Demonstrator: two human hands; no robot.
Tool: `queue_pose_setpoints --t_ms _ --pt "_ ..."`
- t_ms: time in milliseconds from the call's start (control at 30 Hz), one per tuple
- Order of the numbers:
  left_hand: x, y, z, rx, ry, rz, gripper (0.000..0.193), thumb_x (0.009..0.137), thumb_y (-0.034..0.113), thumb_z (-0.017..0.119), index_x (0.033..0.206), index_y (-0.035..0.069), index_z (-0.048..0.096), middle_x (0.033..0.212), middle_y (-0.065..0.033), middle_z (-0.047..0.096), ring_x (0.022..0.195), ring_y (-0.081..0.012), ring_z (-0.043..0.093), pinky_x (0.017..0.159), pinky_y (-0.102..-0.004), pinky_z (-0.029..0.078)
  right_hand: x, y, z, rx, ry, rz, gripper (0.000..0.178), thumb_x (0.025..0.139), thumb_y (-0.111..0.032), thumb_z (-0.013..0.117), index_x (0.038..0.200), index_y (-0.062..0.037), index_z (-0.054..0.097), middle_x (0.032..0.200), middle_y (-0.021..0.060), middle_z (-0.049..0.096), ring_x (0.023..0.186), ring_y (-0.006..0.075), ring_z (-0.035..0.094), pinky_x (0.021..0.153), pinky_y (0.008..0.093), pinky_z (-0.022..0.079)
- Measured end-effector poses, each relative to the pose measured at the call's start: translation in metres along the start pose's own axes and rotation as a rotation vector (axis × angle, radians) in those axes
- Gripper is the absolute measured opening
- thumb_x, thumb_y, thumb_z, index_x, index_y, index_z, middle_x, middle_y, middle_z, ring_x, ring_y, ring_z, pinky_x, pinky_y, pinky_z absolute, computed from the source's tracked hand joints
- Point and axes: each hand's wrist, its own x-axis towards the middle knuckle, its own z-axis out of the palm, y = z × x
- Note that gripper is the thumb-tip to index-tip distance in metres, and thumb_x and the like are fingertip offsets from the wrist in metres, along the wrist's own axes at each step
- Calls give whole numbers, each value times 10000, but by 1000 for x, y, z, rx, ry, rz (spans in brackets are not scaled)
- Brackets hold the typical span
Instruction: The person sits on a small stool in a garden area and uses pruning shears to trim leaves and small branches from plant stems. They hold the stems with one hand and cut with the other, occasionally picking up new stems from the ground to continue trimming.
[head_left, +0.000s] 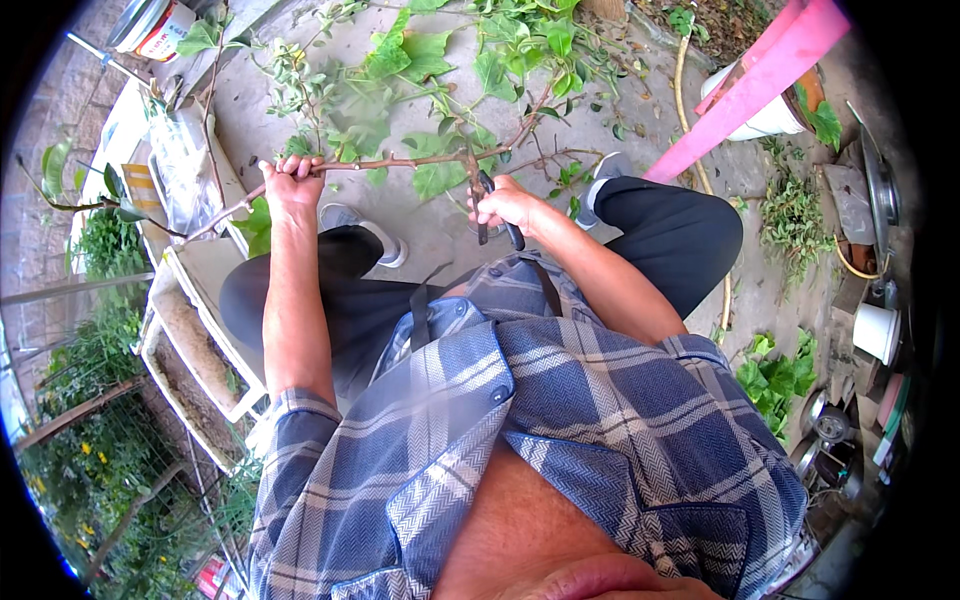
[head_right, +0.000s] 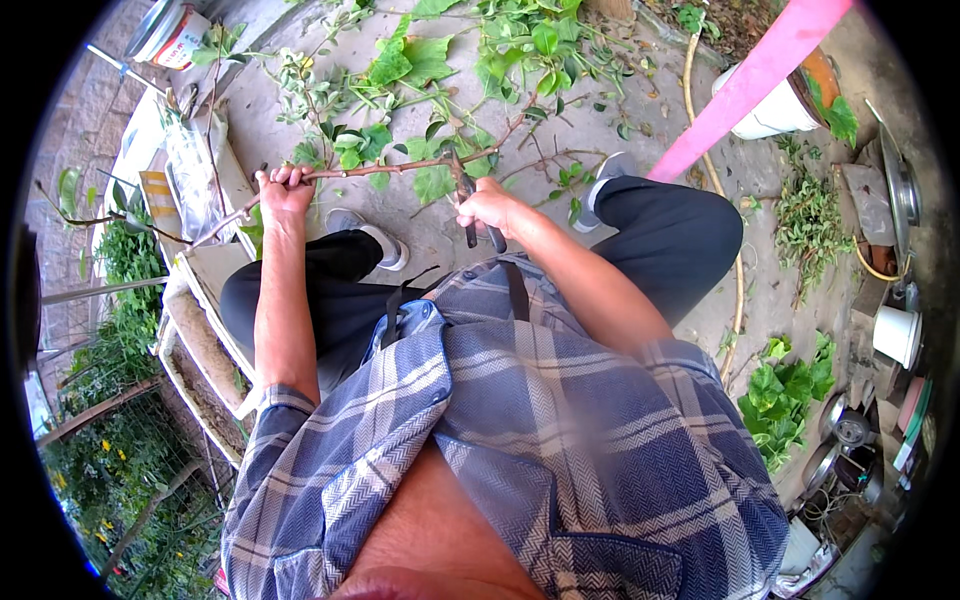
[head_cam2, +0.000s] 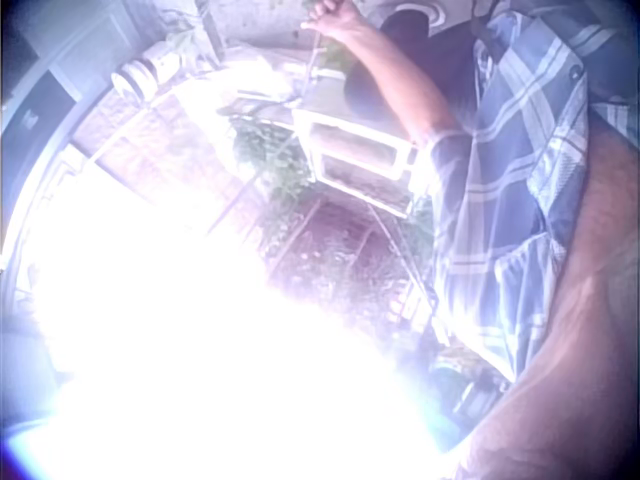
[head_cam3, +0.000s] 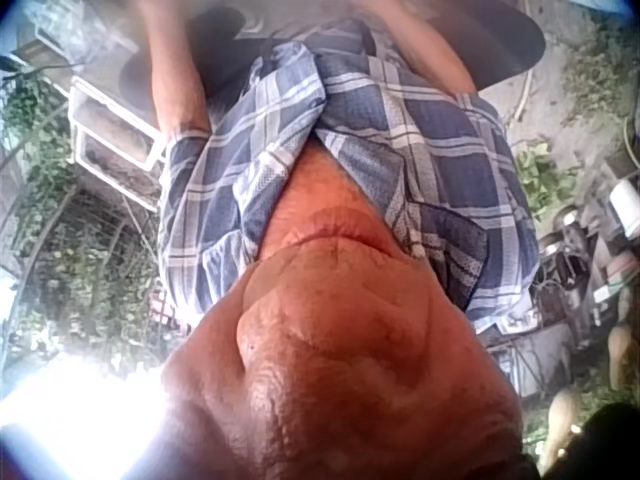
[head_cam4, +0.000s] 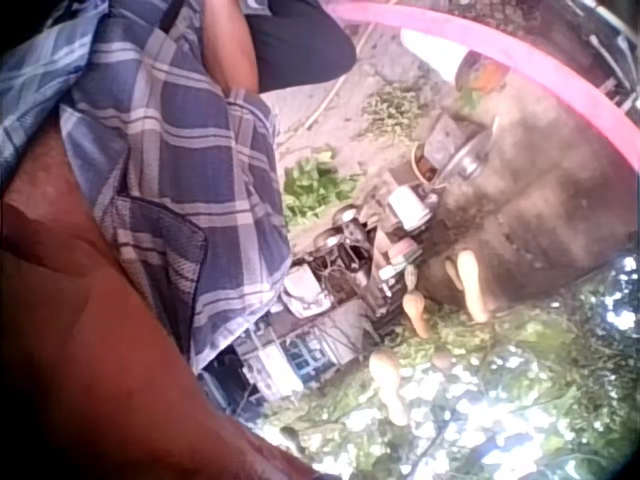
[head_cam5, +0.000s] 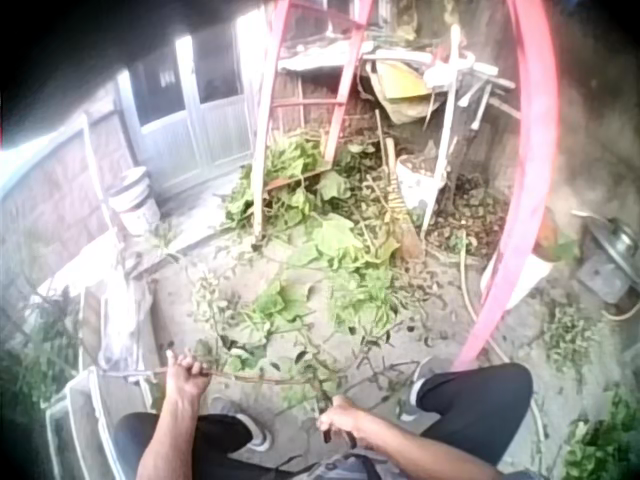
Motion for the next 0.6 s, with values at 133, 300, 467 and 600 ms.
queue_pose_setpoints --t_ms 133,300,467,600 --pt "2 -3 0 -3 8 -10 616 951 611 216 576 138 341 486 15 291 455 -150 197 612 -356 359 4 7 -4 -1 -14 -57 443 683 20 585 1123 37 544 1033 116 606 885 224 650 663 316 531" --pt "5 -9 0 -8 42 -16 587 960 595 216 599 147 331 492 23 276 458 -142 187 607 -350 356 -5 11 3 42 57 -157 359 695 28 583 1052 50 555 950 113 600 802 202 641 633 282 524" --pt "14 -24 -8 2 61 -28 579 966 584 212 597 153 327 495 24 271 458 -144 186 598 -349 349 -7 23 6 83 198 -162 206 642 -55 660 823 8 585 693 56 596 633 152 602 583 299 480" --pt "10 -37 -10 25 34 -49 578 962 592 183 604 164 330 491 32 273 449 -146 205 586 -347 352 -17 22 4 116 218 -79 189 640 -38 648 805 7 568 665 52 577 581 158 582 547 299 461"
